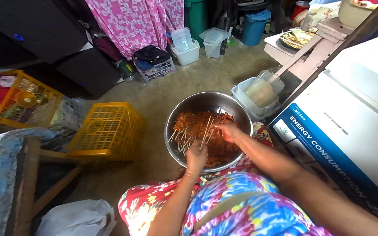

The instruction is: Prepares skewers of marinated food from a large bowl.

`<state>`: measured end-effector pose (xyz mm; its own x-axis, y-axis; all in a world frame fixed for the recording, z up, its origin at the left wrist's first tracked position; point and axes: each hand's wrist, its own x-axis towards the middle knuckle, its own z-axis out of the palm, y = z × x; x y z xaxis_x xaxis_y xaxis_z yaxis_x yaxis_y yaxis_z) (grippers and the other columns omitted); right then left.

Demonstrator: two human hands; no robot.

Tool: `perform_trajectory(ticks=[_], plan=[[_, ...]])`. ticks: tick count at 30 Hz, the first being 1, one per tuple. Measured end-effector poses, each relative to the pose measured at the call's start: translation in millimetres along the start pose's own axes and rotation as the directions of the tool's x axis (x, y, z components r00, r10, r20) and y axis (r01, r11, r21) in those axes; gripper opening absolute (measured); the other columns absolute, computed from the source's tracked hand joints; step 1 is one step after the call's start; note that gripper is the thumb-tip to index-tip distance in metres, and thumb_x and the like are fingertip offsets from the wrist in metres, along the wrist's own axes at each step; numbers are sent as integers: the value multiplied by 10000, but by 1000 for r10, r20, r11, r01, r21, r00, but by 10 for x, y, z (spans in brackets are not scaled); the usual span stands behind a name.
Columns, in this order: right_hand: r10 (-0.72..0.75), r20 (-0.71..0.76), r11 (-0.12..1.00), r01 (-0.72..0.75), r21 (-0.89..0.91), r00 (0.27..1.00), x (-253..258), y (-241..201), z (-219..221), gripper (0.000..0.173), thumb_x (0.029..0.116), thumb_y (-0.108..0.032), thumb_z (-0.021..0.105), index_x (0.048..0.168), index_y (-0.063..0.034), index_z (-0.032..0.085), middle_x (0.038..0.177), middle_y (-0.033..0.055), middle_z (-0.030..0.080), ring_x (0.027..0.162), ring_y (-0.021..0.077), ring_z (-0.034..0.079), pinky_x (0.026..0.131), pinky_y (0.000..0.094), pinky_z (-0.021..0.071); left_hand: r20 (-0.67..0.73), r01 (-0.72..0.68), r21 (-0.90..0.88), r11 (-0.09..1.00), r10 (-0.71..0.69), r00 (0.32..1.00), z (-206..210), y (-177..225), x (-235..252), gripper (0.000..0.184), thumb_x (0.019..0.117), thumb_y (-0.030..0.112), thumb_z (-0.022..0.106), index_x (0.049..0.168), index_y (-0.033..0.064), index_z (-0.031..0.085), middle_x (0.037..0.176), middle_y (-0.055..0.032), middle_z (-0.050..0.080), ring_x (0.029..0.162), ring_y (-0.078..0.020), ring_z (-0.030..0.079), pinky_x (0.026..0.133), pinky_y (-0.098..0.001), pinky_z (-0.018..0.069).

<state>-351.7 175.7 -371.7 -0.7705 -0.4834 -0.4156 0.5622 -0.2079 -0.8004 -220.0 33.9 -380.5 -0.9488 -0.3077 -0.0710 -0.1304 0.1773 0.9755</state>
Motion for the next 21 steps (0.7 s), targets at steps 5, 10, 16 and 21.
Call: perform_trajectory(ticks=[5, 10, 16, 21], plan=[[64, 11, 995, -65, 78, 998, -22, 9, 52, 215, 1092, -121, 420, 1136, 37, 559, 917, 134, 680, 809, 233, 712, 796, 389, 617, -22, -20, -21, 1000, 20, 1000, 6, -1, -10, 129, 962, 7, 553, 1068, -16, 621, 601, 45, 573, 487, -48, 560, 495, -229, 513], [7, -37, 997, -5, 73, 999, -1, 13, 63, 196, 1089, -105, 449, 1152, 53, 548, 906, 140, 688, 788, 231, 719, 772, 381, 629, -17, -26, -19, 999, 25, 1000, 7, 2, 6, 136, 961, 7, 558, 1076, -21, 624, 608, 36, 578, 483, -50, 556, 490, -230, 510], [-28, -114, 994, 40, 103, 993, 28, 7, 41, 175, 1082, -90, 460, 1179, 44, 517, 897, 149, 674, 763, 248, 714, 721, 402, 635, -1, -6, 0, 1000, 6, 1000, -2, -8, 18, 135, 966, 3, 574, 1083, -21, 637, 620, 12, 594, 490, -68, 563, 504, -245, 517], [9, -102, 994, 2, 106, 995, -12, 14, 108, 207, 1085, -109, 464, 1221, 41, 505, 920, 153, 680, 777, 240, 714, 720, 387, 627, -16, -7, -5, 1000, 7, 1000, -5, 1, 15, 135, 964, -5, 574, 1080, -25, 640, 608, 3, 587, 487, -73, 562, 501, -248, 516]])
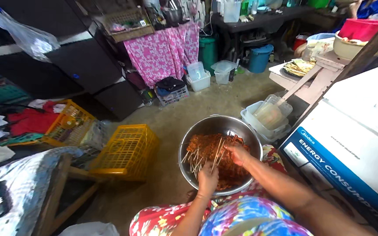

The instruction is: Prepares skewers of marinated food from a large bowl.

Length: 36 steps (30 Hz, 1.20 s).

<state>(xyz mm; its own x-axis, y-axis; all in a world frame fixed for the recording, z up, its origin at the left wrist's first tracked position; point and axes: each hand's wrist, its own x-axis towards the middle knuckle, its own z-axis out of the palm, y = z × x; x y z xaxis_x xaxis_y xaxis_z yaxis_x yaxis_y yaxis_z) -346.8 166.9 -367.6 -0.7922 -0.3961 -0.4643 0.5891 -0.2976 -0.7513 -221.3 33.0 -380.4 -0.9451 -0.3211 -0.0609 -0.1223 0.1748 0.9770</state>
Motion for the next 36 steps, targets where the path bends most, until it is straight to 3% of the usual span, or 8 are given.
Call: perform_trajectory(ticks=[10, 14, 16, 18, 22, 25, 28, 36], plan=[[58, 67, 995, -53, -80, 996, -92, 129, 59, 202, 1076, -113, 489, 1180, 43, 563, 930, 147, 695, 793, 244, 719, 736, 399, 628, -24, 5, 31, 1000, -5, 1000, 15, -37, -25, 155, 962, 10, 566, 1094, -29, 637, 603, -11, 578, 487, -96, 568, 507, -278, 529], [47, 142, 973, -13, -231, 989, -85, 105, -6, 210, 1065, -121, 529, 1212, 27, 557, 926, 112, 690, 775, 210, 707, 739, 386, 624, -56, -20, -6, 1000, 19, 998, 16, -48, -23, 137, 968, 2, 559, 1080, -21, 635, 608, -1, 586, 490, -83, 572, 505, -261, 527], [-32, 230, 932, 112, -346, 973, -38, 64, -123, 206, 993, -4, 570, 1189, 49, 603, 969, 83, 675, 810, 171, 671, 785, 372, 595, -87, -27, -31, 999, 24, 996, 10, -42, -22, 144, 980, 6, 554, 1099, -38, 621, 622, 1, 582, 501, -79, 576, 507, -260, 534], [-97, 211, 907, 174, -384, 973, 5, 5, -213, 273, 922, 62, 609, 1195, 75, 615, 1019, 107, 677, 825, 170, 653, 793, 365, 577, -103, -16, -49, 999, 11, 995, 0, -34, -26, 152, 986, 4, 551, 1115, -52, 610, 627, -3, 579, 506, -79, 580, 509, -259, 538], [-125, 33, 977, 129, -172, 992, 70, -108, -272, 262, 965, 80, 532, 1227, 69, 543, 983, 122, 643, 807, 202, 664, 770, 359, 593, -86, -2, -58, 998, -3, 996, 9, -23, -19, 151, 987, -2, 541, 1118, -39, 605, 627, 10, 581, 508, -70, 582, 508, -245, 534], [-160, -19, 987, 159, -36, 987, 114, -115, -257, 173, 973, 91, 524, 1135, 50, 564, 936, 112, 639, 798, 205, 661, 761, 368, 594, -44, -10, -59, 998, 7, 999, 8, -34, -5, 136, 977, -6, 547, 1089, -31, 621, 617, 17, 586, 495, -63, 574, 496, -239, 525], [-191, -30, 980, 189, -55, 981, 131, -104, -253, 161, 953, 96, 564, 1095, 32, 605, 935, 99, 647, 790, 179, 641, 726, 337, 569, -6, -17, -63, 998, 17, 1000, 4, -32, -4, 143, 963, -18, 547, 1082, -27, 627, 608, 27, 585, 488, -56, 567, 492, -227, 514], [-200, -3, 972, 198, -125, 980, 102, -112, -241, 188, 917, 122, 609, 1084, 44, 644, 951, 92, 665, 813, 161, 639, 753, 326, 563, 48, 9, -20, 1000, -8, 999, -10, -15, -1, 126, 966, 4, 565, 1075, -15, 627, 604, 33, 584, 487, -52, 564, 493, -226, 512]])
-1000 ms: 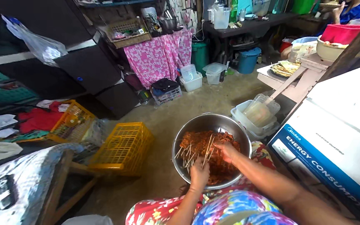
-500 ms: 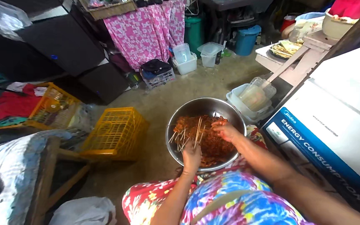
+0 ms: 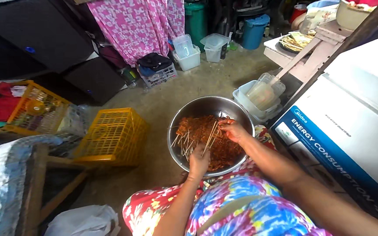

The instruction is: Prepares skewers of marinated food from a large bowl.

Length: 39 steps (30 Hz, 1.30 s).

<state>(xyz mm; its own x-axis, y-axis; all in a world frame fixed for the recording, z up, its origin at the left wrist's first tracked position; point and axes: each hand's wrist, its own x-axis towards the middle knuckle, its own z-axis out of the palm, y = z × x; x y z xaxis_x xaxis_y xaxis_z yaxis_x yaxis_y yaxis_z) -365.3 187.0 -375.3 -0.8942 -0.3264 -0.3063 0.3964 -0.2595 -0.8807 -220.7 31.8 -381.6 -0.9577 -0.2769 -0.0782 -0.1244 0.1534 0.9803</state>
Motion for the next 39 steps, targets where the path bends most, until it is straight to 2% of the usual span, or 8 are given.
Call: perform_trajectory(ticks=[11, 16, 21, 25, 27, 29, 31, 39], plan=[[95, 58, 995, -97, 35, 994, -19, 13, 15, 152, 960, 90, 574, 1092, 36, 626, 943, 92, 659, 815, 167, 644, 770, 338, 569, -7, -24, -18, 1000, 24, 1000, 3, 10, -17, 123, 957, -3, 554, 1053, -9, 631, 601, 45, 580, 477, -48, 558, 481, -224, 511], [123, 41, 991, -124, 40, 992, -42, 9, 52, 154, 1030, -29, 542, 1171, 24, 572, 1006, 109, 647, 867, 178, 651, 777, 351, 568, -22, -6, -14, 1000, 6, 1000, 12, 31, -14, 118, 970, -2, 555, 1062, -5, 628, 603, 39, 578, 473, -54, 556, 474, -224, 507], [133, 20, 991, -134, 16, 991, -97, 14, 104, 144, 1024, -32, 566, 1153, 31, 580, 991, 109, 656, 844, 171, 655, 748, 333, 568, -21, -7, -6, 1000, 7, 1000, 17, 17, -13, 119, 969, 2, 557, 1063, -9, 629, 601, 36, 579, 469, -53, 556, 471, -223, 506], [78, 6, 993, -77, -90, 997, -118, 51, 120, 160, 1005, -29, 607, 1143, 45, 637, 1017, 100, 663, 848, 140, 637, 732, 302, 547, -23, 1, -2, 1000, -1, 1000, 15, 17, -13, 120, 971, -2, 553, 1066, -7, 625, 599, 40, 577, 470, -53, 555, 475, -225, 506], [117, 17, 993, -117, -34, 993, -131, 45, 137, 161, 1020, -30, 578, 1161, 38, 615, 1018, 105, 658, 851, 154, 645, 734, 314, 555, -26, 1, -6, 1000, -2, 1000, 17, 24, -15, 123, 970, -6, 548, 1068, -12, 622, 597, 38, 571, 471, -52, 554, 476, -224, 506], [188, 74, 979, -193, 68, 979, -154, 15, 138, 199, 1049, -47, 517, 1233, 26, 532, 1052, 122, 641, 889, 183, 664, 782, 343, 583, -25, -3, -13, 1000, 3, 1000, 16, 25, -22, 123, 971, -4, 547, 1070, -13, 620, 597, 40, 569, 473, -51, 552, 477, -221, 504], [225, 124, 960, -242, 142, 966, -175, -1, 144, 188, 1057, -42, 477, 1231, 20, 509, 1028, 132, 650, 886, 215, 685, 802, 374, 604, -26, -10, -7, 1000, 10, 1000, 14, 23, -23, 130, 974, 15, 547, 1075, -13, 624, 610, 34, 581, 488, -57, 564, 488, -231, 511], [268, 125, 952, -283, 119, 955, -178, 44, 186, 248, 1032, 1, 507, 1274, 51, 496, 1076, 172, 649, 900, 262, 705, 818, 418, 621, -31, 11, -19, 1000, -11, 999, 17, 33, -23, 127, 980, 4, 539, 1078, -18, 615, 596, 31, 569, 479, -62, 559, 481, -234, 509]])
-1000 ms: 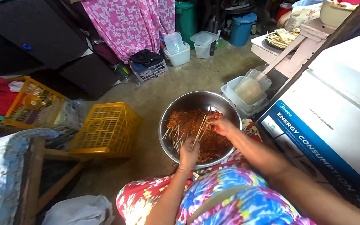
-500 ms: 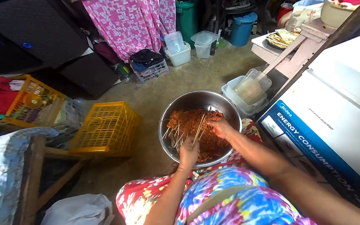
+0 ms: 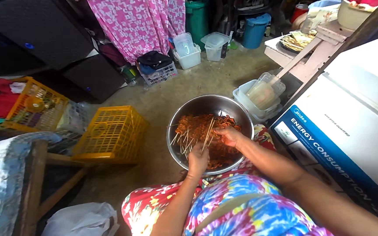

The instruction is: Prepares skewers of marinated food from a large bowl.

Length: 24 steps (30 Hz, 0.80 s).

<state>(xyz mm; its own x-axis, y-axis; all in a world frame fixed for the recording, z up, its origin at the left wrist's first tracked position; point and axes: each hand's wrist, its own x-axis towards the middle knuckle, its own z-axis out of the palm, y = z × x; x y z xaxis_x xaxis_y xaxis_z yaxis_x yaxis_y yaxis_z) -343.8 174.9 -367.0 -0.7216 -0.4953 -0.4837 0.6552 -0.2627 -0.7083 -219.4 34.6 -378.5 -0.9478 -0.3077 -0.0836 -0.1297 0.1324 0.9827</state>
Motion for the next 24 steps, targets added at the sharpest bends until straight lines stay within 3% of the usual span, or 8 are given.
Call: perform_trajectory(ticks=[3, 8, 11, 16, 21, 24], plan=[[10, 3, 999, -10, -51, 1000, 6, 59, 21, 267, 1017, 12, 534, 1277, 48, 485, 1073, 165, 650, 891, 253, 704, 804, 419, 624, -8, 12, 6, 1000, -11, 1000, 10, 7, 3, 122, 983, 2, 534, 1073, -19, 614, 598, 27, 572, 482, -65, 565, 485, -234, 512], [60, 31, 985, -54, -165, 998, -73, 194, 148, 157, 1007, -14, 580, 1155, 31, 554, 981, 109, 664, 797, 188, 694, 750, 365, 620, -47, 43, 21, 999, -42, 998, 12, 31, 12, 145, 977, -6, 546, 1110, -40, 592, 650, -8, 611, 505, -84, 596, 502, -246, 539], [49, 55, 980, -38, -195, 997, -69, 211, 150, 138, 1002, -10, 584, 1135, 26, 572, 985, 98, 664, 816, 178, 687, 768, 359, 612, -65, 58, 35, 998, -55, 996, 12, 32, 15, 160, 980, -1, 562, 1136, -35, 552, 681, -27, 627, 519, -92, 610, 509, -252, 546], [-30, 81, 949, 54, -310, 996, -51, 223, 110, 123, 913, 76, 643, 1010, 2, 630, 926, 62, 674, 829, 144, 658, 789, 333, 576, -62, 52, 39, 998, -49, 997, 24, 35, 18, 154, 968, -2, 575, 1116, -26, 539, 654, -11, 601, 510, -93, 605, 505, -254, 544], [-33, 89, 944, 60, -323, 996, -65, 209, 158, 178, 898, 114, 619, 1050, 21, 616, 940, 73, 664, 825, 148, 657, 783, 330, 583, -55, 55, 67, 996, -51, 997, 25, 55, 8, 176, 973, 8, 566, 1143, -31, 542, 670, -22, 612, 526, -96, 616, 521, -260, 554], [-84, 156, 932, 133, -338, 984, -35, 139, 103, 181, 918, 99, 622, 1093, 51, 630, 951, 77, 687, 832, 138, 667, 785, 313, 583, -25, 78, 147, 986, -75, 997, -1, 40, 36, 184, 1020, 92, 556, 1153, -29, 597, 668, -17, 613, 524, -96, 610, 536, -276, 561]])
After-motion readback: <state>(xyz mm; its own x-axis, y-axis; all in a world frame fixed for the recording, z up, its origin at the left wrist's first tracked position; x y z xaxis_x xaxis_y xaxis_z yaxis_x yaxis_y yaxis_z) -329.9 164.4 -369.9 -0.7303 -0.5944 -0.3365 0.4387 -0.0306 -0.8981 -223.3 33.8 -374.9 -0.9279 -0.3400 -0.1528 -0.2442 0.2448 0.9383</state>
